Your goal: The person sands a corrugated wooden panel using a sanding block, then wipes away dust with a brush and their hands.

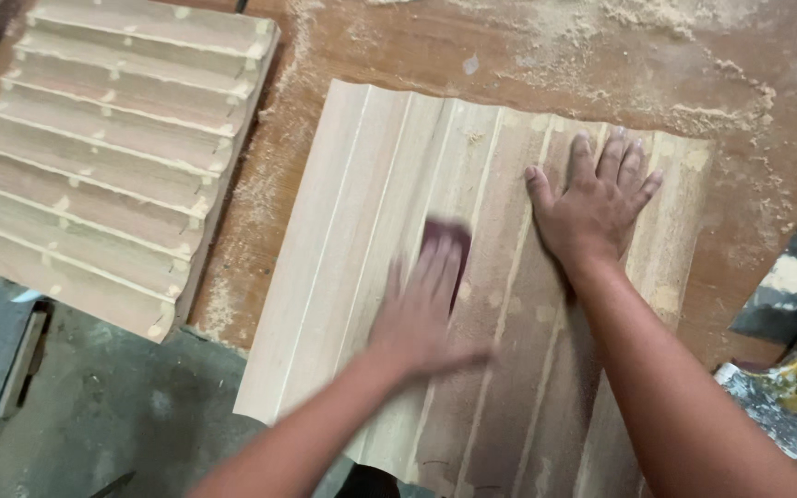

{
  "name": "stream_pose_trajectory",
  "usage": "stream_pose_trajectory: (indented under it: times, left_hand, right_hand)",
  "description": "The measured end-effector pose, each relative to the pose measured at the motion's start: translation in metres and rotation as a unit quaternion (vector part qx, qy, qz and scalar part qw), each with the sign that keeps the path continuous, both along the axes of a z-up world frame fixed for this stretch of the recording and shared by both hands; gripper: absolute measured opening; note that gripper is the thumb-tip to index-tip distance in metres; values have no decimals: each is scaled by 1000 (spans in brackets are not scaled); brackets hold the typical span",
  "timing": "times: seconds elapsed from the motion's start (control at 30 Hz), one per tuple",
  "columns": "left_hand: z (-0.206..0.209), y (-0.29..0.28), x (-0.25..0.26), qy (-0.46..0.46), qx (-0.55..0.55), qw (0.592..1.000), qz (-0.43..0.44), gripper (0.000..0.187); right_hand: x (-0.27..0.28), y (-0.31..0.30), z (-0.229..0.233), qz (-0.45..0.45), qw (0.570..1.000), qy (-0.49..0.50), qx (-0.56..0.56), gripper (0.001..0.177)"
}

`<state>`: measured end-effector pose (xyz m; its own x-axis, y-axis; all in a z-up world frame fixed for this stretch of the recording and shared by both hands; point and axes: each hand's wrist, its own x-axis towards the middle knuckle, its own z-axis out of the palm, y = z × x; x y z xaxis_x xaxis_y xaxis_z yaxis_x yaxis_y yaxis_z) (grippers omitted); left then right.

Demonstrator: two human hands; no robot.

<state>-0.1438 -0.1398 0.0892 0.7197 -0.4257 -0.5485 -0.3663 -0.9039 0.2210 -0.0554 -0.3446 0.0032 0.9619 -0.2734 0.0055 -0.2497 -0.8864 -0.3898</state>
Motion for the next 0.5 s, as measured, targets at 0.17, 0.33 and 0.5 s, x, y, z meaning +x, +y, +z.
stream_pose_trajectory:
  times: [0.17, 0.33, 0.5]
  left_hand:
    - [-43, -40, 138, -92, -64, 993, 38, 134]
    - [-27, -14, 72, -149, -65, 987, 1, 128]
    - [-9, -7, 33, 21, 10, 1000, 10, 134]
  right_hand:
    - [3, -2, -6, 3, 1000, 4, 4, 77]
    - [7, -3, -3, 5, 1000, -8, -17, 74]
    - [-1, -2, -13, 6, 1000, -17, -25, 74]
